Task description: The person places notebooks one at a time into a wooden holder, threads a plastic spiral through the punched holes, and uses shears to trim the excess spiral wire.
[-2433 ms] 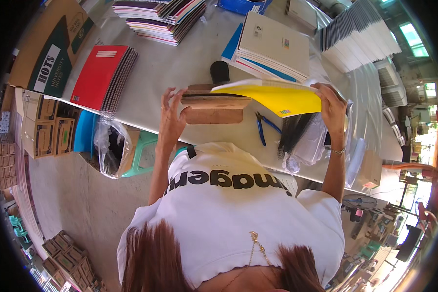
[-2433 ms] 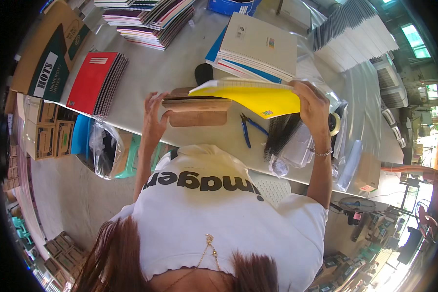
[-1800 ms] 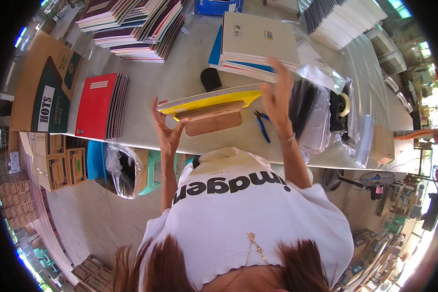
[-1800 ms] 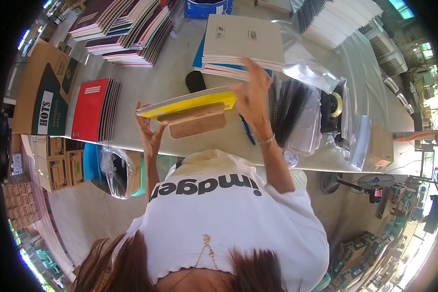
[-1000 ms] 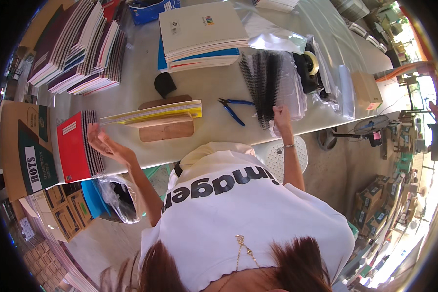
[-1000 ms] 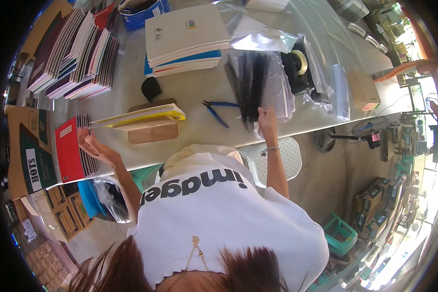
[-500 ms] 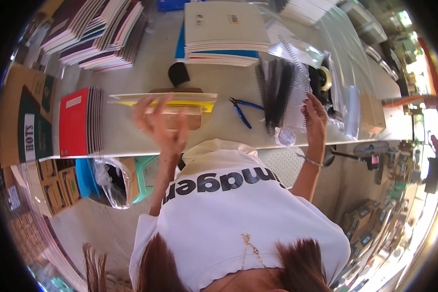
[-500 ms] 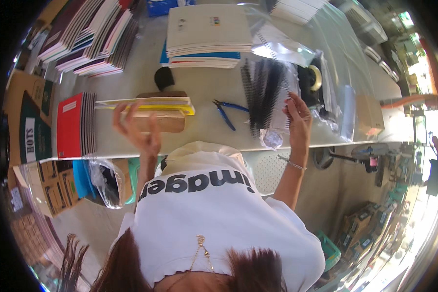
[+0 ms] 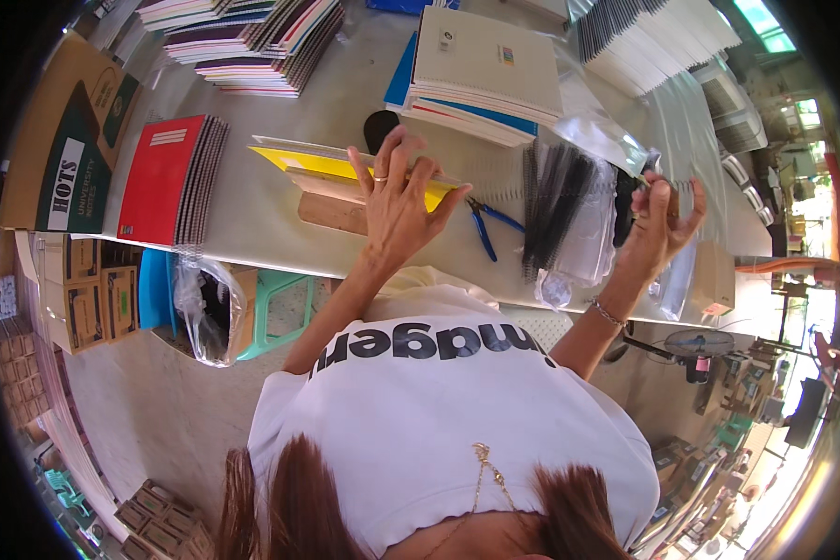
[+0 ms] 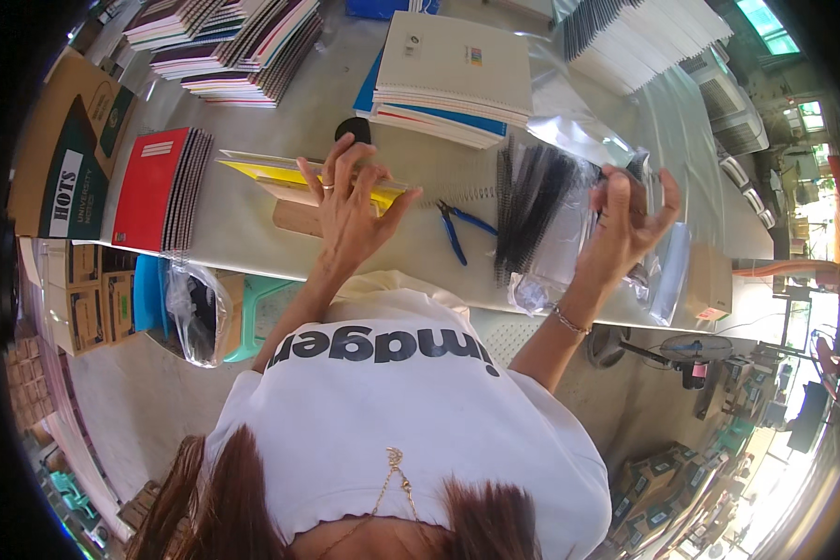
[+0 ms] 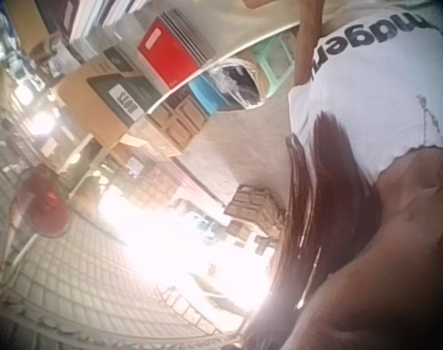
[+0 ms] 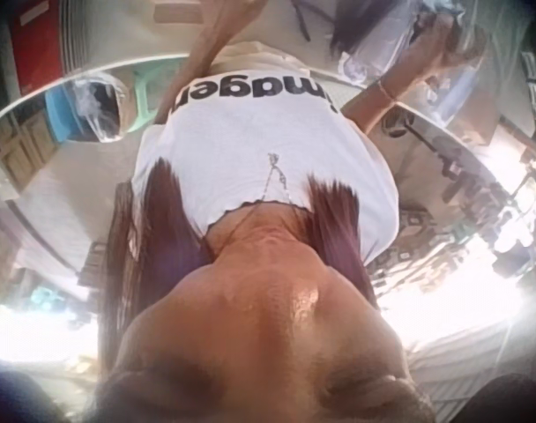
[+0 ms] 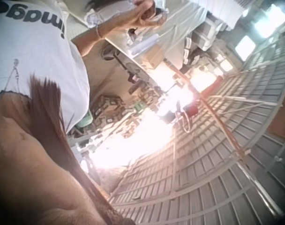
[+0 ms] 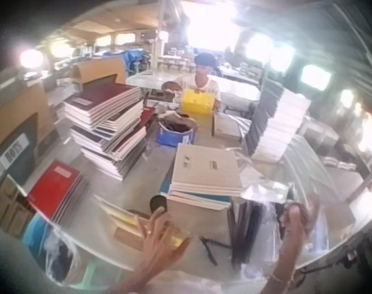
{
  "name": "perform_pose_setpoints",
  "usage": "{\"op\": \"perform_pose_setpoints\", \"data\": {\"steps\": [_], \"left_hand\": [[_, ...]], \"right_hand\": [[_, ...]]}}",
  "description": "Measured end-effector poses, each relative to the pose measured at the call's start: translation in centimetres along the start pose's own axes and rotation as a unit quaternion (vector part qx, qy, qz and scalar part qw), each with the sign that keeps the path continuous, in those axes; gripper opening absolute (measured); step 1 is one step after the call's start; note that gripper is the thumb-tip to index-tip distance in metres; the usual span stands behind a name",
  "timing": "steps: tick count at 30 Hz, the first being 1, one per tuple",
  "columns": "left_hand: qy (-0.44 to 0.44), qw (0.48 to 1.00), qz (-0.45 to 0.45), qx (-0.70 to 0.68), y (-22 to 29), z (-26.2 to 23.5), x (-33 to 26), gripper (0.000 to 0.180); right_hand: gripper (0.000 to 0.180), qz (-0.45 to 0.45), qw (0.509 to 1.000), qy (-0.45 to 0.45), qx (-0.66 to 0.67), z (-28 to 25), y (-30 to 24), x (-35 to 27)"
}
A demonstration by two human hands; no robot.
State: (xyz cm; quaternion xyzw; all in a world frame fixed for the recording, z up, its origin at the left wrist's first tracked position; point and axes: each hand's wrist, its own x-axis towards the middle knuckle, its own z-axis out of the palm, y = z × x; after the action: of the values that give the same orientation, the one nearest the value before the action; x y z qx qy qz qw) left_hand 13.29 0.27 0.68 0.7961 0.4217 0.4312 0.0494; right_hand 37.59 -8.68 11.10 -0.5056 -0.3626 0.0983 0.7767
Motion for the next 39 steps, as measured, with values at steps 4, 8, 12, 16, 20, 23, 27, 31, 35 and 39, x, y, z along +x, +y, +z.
{"op": "perform_pose_setpoints", "data": {"steps": [4, 8, 12, 16, 20, 23, 27, 31, 35, 39], "left_hand": [[0.010, 1.000, 0.007, 0.015, -0.2, 0.3, 0.4, 0.034], [0.018, 1.000, 0.003, 0.002, 0.0, 0.3, 0.4, 0.028], [0.015, 1.000, 0.005, -0.008, 0.0, 0.1, 0.3, 0.026], [0.011, 1.000, 0.012, -0.012, 0.0, 0.0, 0.3, 0.026], [-0.011, 1.000, 0.008, -0.010, 0.0, 0.0, 0.4, 0.025], [-0.017, 1.000, 0.013, -0.016, 0.0, 0.1, 0.4, 0.024], [-0.026, 0.999, 0.019, -0.011, -0.1, -0.1, 0.5, 0.023], [-0.046, 0.999, 0.023, -0.008, -0.1, -0.4, 0.6, 0.024], [-0.044, 0.999, 0.029, -0.008, -0.2, -0.5, 0.6, 0.025], [-0.049, 0.998, 0.031, -0.007, -0.2, -0.5, 0.8, 0.025]], "right_hand": [[0.024, 0.005, 0.970, -0.217, -0.108, 3.8, 1.7, -1.4], [0.019, 0.072, 0.906, -0.387, -0.156, 6.5, 4.4, -5.3], [0.017, 0.097, 0.867, -0.429, -0.235, 6.8, 4.1, -6.0], [0.016, 0.096, 0.868, -0.427, -0.234, 6.6, 4.4, -6.0], [0.016, 0.057, 0.874, -0.427, -0.226, 6.4, 4.4, -6.0], [0.016, 0.023, 0.876, -0.433, -0.210, 6.2, 4.5, -5.9], [0.017, 0.064, 0.895, -0.409, -0.164, 6.1, 5.0, -6.9], [0.015, 0.034, 0.900, -0.399, -0.170, 6.3, 5.3, -7.8], [0.013, 0.009, 0.881, -0.412, -0.232, 6.3, 4.6, -7.9], [0.014, -0.041, 0.868, -0.420, -0.263, 6.5, 4.6, -7.5]]}}
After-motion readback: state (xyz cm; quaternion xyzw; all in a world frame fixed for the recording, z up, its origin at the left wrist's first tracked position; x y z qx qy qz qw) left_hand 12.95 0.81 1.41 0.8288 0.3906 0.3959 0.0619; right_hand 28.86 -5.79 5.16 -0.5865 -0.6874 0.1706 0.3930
